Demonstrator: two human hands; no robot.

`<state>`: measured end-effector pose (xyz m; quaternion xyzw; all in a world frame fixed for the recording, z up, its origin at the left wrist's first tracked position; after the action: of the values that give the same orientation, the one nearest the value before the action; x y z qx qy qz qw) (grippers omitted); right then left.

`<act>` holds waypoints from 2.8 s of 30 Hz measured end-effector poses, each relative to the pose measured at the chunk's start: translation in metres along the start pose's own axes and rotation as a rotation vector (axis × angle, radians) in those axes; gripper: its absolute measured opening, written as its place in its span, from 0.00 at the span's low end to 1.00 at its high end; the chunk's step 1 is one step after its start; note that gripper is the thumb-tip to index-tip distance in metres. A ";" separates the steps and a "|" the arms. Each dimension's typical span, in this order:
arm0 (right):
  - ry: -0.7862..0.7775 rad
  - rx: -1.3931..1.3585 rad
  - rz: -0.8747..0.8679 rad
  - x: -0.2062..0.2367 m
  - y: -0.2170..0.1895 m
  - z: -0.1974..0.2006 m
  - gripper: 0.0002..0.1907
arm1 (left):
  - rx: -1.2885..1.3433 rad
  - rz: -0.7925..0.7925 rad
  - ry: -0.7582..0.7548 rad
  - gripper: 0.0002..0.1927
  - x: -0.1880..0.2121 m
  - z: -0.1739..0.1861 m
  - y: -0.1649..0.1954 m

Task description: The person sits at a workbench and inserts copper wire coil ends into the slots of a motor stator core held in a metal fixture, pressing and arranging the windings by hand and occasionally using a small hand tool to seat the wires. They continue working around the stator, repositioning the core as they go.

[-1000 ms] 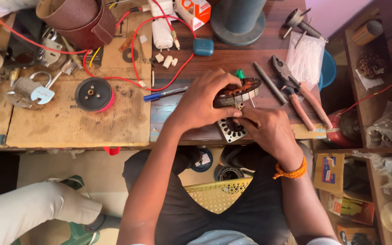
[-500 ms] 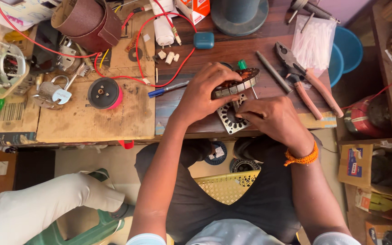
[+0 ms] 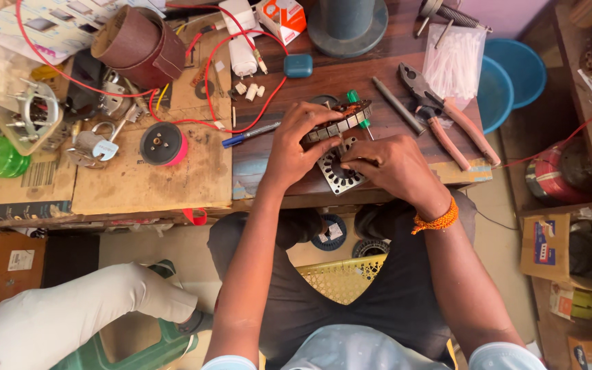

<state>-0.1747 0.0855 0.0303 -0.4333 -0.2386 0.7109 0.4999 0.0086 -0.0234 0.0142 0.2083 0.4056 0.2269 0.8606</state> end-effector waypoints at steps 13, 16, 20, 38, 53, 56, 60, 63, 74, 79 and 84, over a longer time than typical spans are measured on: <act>0.035 0.103 -0.019 0.012 -0.002 0.003 0.06 | -0.077 0.025 -0.015 0.28 0.007 0.002 -0.004; 0.019 0.077 -0.030 0.012 -0.003 0.005 0.07 | -0.102 0.005 -0.047 0.28 0.006 0.008 -0.003; -0.015 0.058 -0.060 0.011 -0.005 0.007 0.07 | -0.105 0.001 -0.079 0.28 0.005 0.015 -0.003; -0.086 0.002 -0.057 0.011 -0.010 0.015 0.09 | -0.082 0.095 -0.056 0.30 0.005 0.009 0.013; 0.126 0.146 -0.254 0.022 -0.014 0.021 0.04 | -0.413 0.011 0.105 0.31 0.022 -0.012 0.029; 0.190 0.112 -0.284 0.023 -0.010 0.023 0.04 | -0.471 -0.009 0.126 0.29 0.025 -0.019 0.028; 0.201 0.128 -0.185 0.015 -0.010 0.029 0.03 | -0.482 -0.012 0.111 0.28 0.022 -0.023 0.023; 0.248 0.283 -0.103 0.010 -0.021 0.034 0.04 | -0.467 -0.025 0.108 0.26 0.020 -0.023 0.021; 0.062 0.274 0.030 -0.041 -0.019 0.038 0.07 | -0.432 -0.039 0.097 0.24 0.017 -0.019 0.018; -0.007 0.276 0.048 -0.077 0.000 0.032 0.06 | -0.362 -0.072 0.076 0.22 0.010 -0.006 0.014; 0.035 0.233 -0.086 -0.088 0.009 0.027 0.07 | 0.003 0.329 0.161 0.20 -0.010 0.004 0.025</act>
<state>-0.1912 0.0036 0.0702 -0.3740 -0.1640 0.7040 0.5811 0.0004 -0.0088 0.0359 0.2546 0.4338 0.3801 0.7762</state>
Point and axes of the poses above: each hand's wrist, its own x-axis away from the middle knuckle, its own z-axis out of the back of the hand, y = z × x, the point moved 1 cm from there along -x, towards the middle knuckle, and after that the axes turned 11 degrees about -x, right-handed, at the moved point
